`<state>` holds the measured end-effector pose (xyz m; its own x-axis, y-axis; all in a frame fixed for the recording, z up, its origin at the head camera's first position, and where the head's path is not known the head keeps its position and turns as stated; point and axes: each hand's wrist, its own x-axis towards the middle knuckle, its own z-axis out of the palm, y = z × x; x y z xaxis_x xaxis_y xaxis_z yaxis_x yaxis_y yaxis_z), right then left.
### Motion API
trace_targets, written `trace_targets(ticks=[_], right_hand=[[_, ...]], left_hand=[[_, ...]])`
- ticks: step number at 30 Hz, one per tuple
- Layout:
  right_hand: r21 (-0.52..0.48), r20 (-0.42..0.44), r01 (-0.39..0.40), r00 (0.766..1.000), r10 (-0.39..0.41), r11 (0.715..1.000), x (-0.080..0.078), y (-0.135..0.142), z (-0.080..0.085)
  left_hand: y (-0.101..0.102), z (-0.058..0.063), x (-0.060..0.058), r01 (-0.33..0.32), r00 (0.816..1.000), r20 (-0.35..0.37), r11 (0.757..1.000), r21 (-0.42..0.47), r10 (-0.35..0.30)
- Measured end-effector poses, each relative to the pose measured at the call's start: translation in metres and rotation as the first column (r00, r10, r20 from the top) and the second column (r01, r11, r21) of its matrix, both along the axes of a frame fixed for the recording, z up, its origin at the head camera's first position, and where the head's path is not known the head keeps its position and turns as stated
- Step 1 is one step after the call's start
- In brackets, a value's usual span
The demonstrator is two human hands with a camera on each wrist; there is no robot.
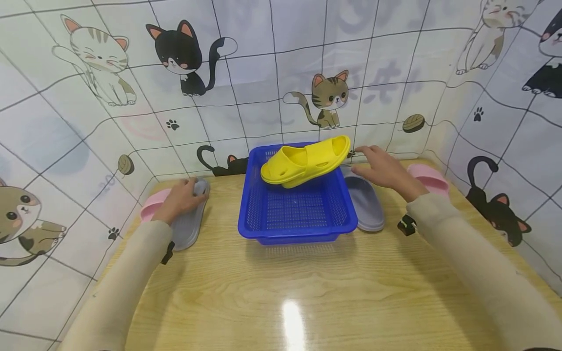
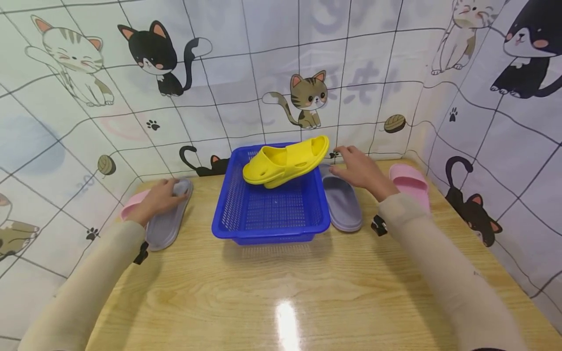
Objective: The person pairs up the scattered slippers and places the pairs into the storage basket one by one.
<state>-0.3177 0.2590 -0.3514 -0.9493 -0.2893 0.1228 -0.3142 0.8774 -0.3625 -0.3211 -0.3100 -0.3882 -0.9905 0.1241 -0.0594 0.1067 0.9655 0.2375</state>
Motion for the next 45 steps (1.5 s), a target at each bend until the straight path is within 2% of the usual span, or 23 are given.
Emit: trace_targets(ticks=[9,16,19,25,29,35,45], right_hand=[[0.008,0.022,-0.028,0.999,0.028,1.000,-0.016,-0.005,-0.016],[0.066,-0.005,-0.106,0.994,0.106,0.992,-0.027,-0.018,-0.026],[0.112,0.011,-0.139,0.990,0.139,0.984,-0.031,-0.021,-0.036],[0.107,0.081,-0.200,0.978,0.192,0.974,-0.036,-0.023,-0.049],[0.079,0.111,-0.207,0.974,0.198,0.975,-0.037,-0.021,-0.049],[0.094,0.171,-0.177,0.972,0.159,0.980,-0.037,-0.016,-0.050],[0.121,0.138,-0.199,0.974,0.182,0.973,-0.036,-0.012,-0.042]], left_hand=[[0.002,0.004,0.001,-0.002,0.991,0.136,0.998,-0.061,0.011],[-0.001,0.005,0.001,0.040,0.989,0.148,0.995,-0.092,-0.026],[-0.002,0.003,0.002,0.064,0.986,0.160,0.993,-0.099,-0.048],[0.000,0.003,0.002,0.091,0.987,0.141,0.991,-0.098,-0.077],[0.001,0.006,-0.002,0.091,0.988,0.134,0.993,-0.081,-0.080],[0.003,0.008,-0.004,0.066,0.983,0.178,0.995,-0.076,-0.051],[0.002,0.010,-0.004,0.041,0.983,0.181,0.999,-0.008,-0.039]])
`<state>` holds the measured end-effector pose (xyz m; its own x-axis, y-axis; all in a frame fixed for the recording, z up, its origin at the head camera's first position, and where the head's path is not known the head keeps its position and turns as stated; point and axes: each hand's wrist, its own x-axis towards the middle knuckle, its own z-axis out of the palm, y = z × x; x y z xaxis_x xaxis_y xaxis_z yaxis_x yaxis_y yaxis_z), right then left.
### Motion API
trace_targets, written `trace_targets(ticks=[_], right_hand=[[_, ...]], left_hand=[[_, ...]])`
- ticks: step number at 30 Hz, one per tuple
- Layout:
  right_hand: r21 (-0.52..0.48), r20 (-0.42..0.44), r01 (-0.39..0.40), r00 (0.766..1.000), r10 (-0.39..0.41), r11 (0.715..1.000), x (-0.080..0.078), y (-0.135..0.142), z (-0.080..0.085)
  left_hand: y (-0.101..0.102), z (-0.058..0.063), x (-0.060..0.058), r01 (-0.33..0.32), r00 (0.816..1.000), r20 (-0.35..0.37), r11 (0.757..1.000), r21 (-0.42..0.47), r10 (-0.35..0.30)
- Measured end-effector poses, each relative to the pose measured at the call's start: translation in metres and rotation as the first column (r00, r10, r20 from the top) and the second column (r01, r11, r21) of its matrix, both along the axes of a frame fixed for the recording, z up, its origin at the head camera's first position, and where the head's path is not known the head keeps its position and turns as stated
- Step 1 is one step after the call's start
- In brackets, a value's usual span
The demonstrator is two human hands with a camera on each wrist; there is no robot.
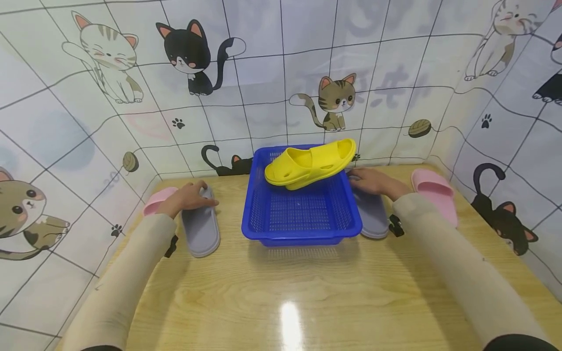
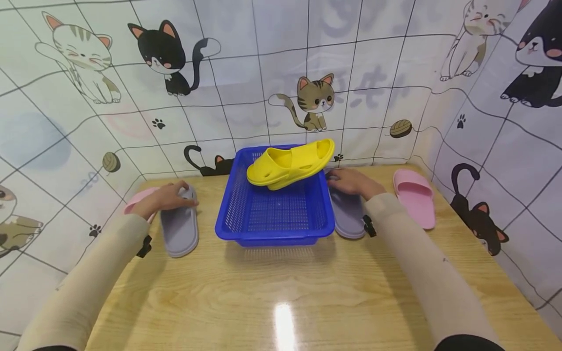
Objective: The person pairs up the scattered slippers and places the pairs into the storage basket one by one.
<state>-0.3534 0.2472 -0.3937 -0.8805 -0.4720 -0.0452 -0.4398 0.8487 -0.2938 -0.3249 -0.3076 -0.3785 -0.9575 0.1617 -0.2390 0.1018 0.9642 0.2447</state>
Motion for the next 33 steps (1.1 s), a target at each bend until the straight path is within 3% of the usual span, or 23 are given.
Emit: trace_targets(ticks=[10,14,22,26,29,33], right_hand=[[0.033,0.054,0.087,0.995,-0.088,0.996,-0.001,0.001,0.004],[0.007,0.073,0.109,0.991,-0.109,0.994,-0.001,0.003,0.005],[0.027,0.118,0.051,0.992,-0.054,0.998,0.003,0.008,0.010],[0.042,0.125,0.050,0.991,-0.055,0.998,0.003,0.011,0.011],[0.055,0.120,0.045,0.991,-0.051,0.997,0.003,0.015,0.010],[0.018,0.103,-0.021,0.995,0.019,1.000,0.003,0.021,0.009]], left_hand=[[-0.005,-0.003,0.000,-0.075,0.989,0.128,0.996,0.055,0.067],[-0.005,-0.002,0.002,-0.056,0.990,0.130,0.996,0.064,0.047],[-0.005,0.005,0.008,-0.023,0.994,0.113,0.995,0.093,0.012],[-0.008,0.002,0.007,0.018,0.995,0.097,0.996,0.087,-0.026],[-0.013,-0.002,0.005,0.097,0.994,0.043,0.991,0.093,-0.101],[-0.019,-0.004,0.001,0.202,0.979,-0.032,0.973,0.115,-0.200]])
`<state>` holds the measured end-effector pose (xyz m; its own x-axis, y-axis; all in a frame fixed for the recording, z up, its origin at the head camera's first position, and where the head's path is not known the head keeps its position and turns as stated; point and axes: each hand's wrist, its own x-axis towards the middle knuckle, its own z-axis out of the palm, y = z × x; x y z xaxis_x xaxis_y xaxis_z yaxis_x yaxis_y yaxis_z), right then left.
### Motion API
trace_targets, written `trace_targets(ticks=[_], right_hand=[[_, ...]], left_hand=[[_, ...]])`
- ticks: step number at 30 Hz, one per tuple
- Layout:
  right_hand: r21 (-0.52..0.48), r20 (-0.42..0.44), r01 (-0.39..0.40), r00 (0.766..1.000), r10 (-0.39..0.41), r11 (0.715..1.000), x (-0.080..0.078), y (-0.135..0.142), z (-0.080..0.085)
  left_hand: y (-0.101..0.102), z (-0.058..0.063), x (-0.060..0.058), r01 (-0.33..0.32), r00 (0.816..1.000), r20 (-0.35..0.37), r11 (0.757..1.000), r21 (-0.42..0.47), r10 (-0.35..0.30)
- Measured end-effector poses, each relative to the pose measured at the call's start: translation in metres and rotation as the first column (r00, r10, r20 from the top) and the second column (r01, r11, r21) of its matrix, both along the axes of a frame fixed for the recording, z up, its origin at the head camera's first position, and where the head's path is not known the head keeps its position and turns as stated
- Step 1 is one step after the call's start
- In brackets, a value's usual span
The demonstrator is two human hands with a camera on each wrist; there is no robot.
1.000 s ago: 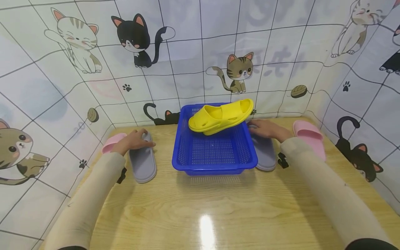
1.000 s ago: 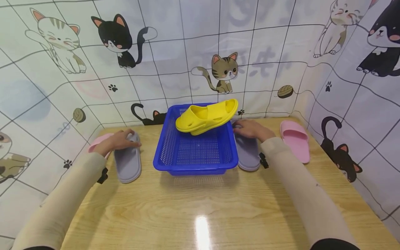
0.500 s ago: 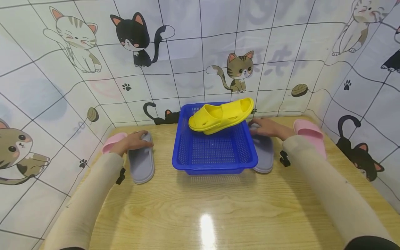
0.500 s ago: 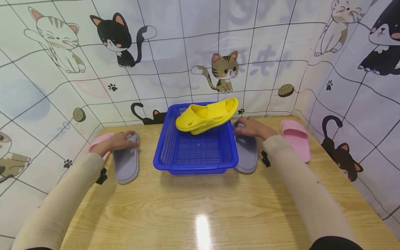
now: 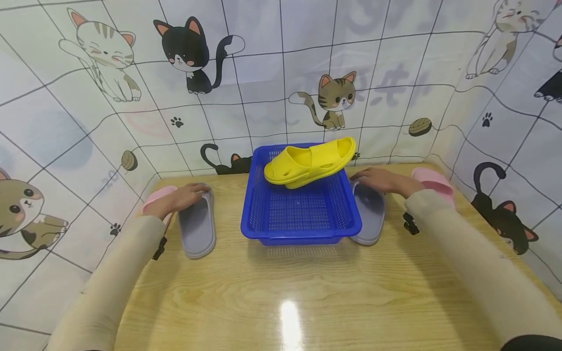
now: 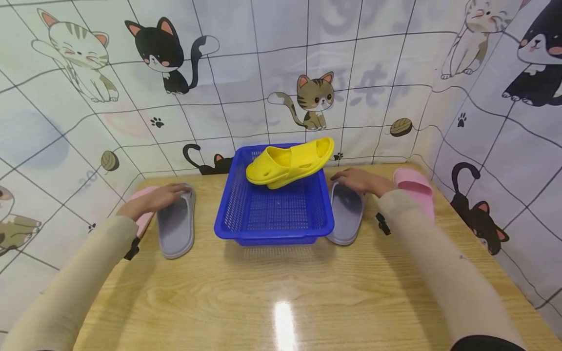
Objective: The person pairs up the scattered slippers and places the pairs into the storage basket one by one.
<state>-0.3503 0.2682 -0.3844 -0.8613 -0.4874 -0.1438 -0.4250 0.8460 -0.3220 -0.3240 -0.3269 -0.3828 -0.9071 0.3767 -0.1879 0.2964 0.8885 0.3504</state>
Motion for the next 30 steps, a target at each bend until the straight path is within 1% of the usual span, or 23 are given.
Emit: trace_targets(ticks=[2,5,8,11,13,14,16,17,18,19,20,21,24,26,27,28,30], right_hand=[[-0.017,-0.005,-0.042,0.999,0.042,0.999,0.001,0.003,0.000],[-0.020,0.010,-0.102,0.995,0.102,0.995,0.003,0.007,0.002],[0.018,0.060,-0.142,0.988,0.141,0.990,0.008,0.011,0.005],[0.109,0.080,-0.177,0.982,0.169,0.978,0.013,0.013,0.006],[0.185,0.056,-0.181,0.983,0.173,0.966,0.016,0.014,0.005],[0.217,0.035,-0.186,0.983,0.183,0.958,0.017,0.015,0.004],[0.269,-0.024,-0.192,0.978,0.206,0.944,0.020,0.016,0.001],[0.288,-0.060,-0.194,0.974,0.220,0.938,0.022,0.017,0.000],[0.304,-0.093,-0.196,0.968,0.233,0.932,0.023,0.018,-0.002],[0.311,-0.130,-0.209,0.957,0.259,0.927,0.024,0.020,-0.004],[0.319,-0.165,-0.222,0.944,0.285,0.921,0.025,0.021,-0.006],[0.329,-0.200,-0.234,0.929,0.310,0.915,0.025,0.022,-0.007],[0.365,-0.279,-0.272,0.880,0.383,0.890,0.023,0.024,-0.011],[0.398,-0.299,-0.291,0.855,0.423,0.870,0.020,0.023,-0.011],[0.413,-0.303,-0.297,0.847,0.437,0.861,0.020,0.022,-0.010],[0.426,-0.305,-0.301,0.840,0.449,0.853,0.019,0.021,-0.010],[0.439,-0.302,-0.304,0.836,0.457,0.846,0.018,0.020,-0.008]], left_hand=[[-0.003,0.000,0.000,0.027,1.000,-0.011,1.000,-0.007,-0.027],[-0.007,0.000,0.001,0.046,0.999,0.003,0.997,-0.065,-0.046],[-0.008,0.002,0.004,0.052,0.998,0.033,0.989,-0.138,-0.048],[-0.008,0.005,0.007,0.052,0.998,0.048,0.978,-0.202,-0.043],[-0.008,0.007,0.009,0.048,0.999,0.027,0.966,-0.255,-0.043],[-0.008,0.008,0.010,0.051,0.999,0.009,0.955,-0.292,-0.051],[-0.009,0.011,0.013,0.063,0.994,-0.056,0.927,-0.371,-0.090],[-0.010,0.011,0.015,0.062,0.990,-0.091,0.914,-0.402,-0.107],[-0.009,0.012,0.016,0.069,0.982,-0.126,0.895,-0.441,-0.138],[-0.009,0.012,0.018,0.074,0.973,-0.158,0.876,-0.477,-0.168],[-0.009,0.012,0.019,0.079,0.963,-0.183,0.857,-0.509,-0.198],[-0.009,0.011,0.019,0.090,0.947,-0.214,0.836,-0.541,-0.240],[-0.011,0.008,0.020,0.096,0.920,-0.252,0.797,-0.597,-0.299],[-0.016,0.003,0.020,0.101,0.908,-0.263,0.780,-0.617,-0.326],[-0.018,0.001,0.020,0.106,0.903,-0.266,0.775,-0.622,-0.338],[-0.019,0.000,0.020,0.111,0.901,-0.265,0.774,-0.624,-0.343],[-0.022,-0.004,0.017,0.132,0.881,-0.278,0.761,-0.635,-0.384]])
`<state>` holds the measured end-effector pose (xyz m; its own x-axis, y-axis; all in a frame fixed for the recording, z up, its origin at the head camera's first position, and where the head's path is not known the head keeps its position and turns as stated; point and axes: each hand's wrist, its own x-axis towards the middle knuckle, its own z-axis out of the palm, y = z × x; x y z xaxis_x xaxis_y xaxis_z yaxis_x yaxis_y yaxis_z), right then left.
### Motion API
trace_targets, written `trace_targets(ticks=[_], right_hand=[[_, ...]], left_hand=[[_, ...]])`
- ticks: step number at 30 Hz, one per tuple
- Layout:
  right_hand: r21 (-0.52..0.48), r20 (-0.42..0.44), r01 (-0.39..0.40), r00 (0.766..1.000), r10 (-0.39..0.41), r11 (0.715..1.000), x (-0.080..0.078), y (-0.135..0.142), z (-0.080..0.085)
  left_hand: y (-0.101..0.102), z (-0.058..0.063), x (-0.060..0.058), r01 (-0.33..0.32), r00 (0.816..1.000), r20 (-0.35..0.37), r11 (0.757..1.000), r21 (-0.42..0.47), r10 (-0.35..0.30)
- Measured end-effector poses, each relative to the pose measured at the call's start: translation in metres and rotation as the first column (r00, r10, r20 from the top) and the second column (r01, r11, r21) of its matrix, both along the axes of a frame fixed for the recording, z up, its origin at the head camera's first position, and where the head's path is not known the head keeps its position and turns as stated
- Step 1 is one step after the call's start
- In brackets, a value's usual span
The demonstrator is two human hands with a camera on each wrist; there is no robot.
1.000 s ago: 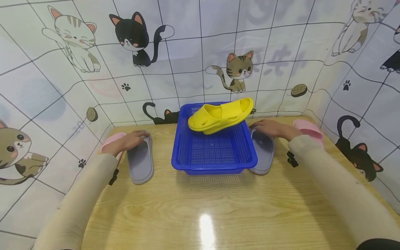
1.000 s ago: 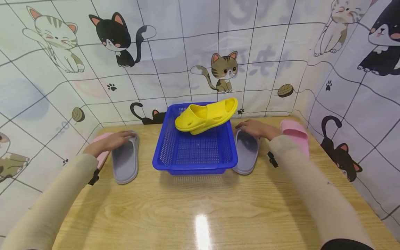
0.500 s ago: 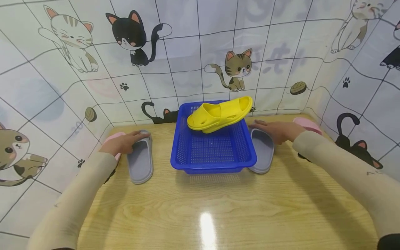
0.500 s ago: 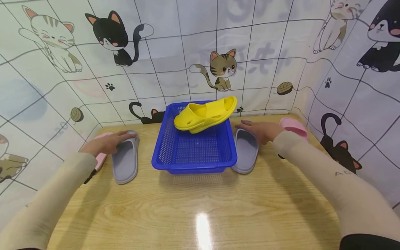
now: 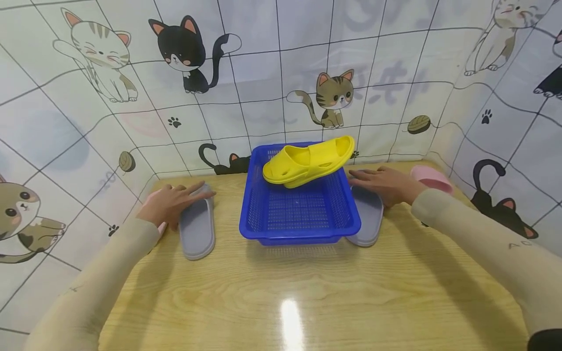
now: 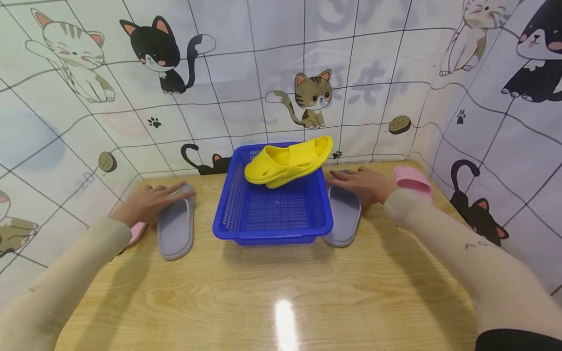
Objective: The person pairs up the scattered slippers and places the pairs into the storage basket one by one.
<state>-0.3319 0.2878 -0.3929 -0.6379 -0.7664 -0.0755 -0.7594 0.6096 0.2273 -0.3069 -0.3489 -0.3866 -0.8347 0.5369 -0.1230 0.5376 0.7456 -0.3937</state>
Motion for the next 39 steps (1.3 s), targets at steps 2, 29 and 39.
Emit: trace_targets(ticks=[2,29,39], right_hand=[[-0.003,0.001,-0.002,1.000,0.002,1.000,0.000,-0.001,0.001],[-0.180,-0.059,0.078,0.994,-0.090,0.981,0.005,0.030,0.025],[-0.248,-0.096,0.044,0.993,-0.069,0.968,0.005,0.047,0.032]], left_hand=[[0.000,-0.002,-0.003,0.062,0.998,-0.030,0.998,-0.032,-0.063],[0.005,0.009,-0.006,0.095,0.995,-0.067,0.962,0.256,-0.081],[0.007,0.018,-0.004,0.140,0.990,-0.079,0.939,0.313,-0.120]])
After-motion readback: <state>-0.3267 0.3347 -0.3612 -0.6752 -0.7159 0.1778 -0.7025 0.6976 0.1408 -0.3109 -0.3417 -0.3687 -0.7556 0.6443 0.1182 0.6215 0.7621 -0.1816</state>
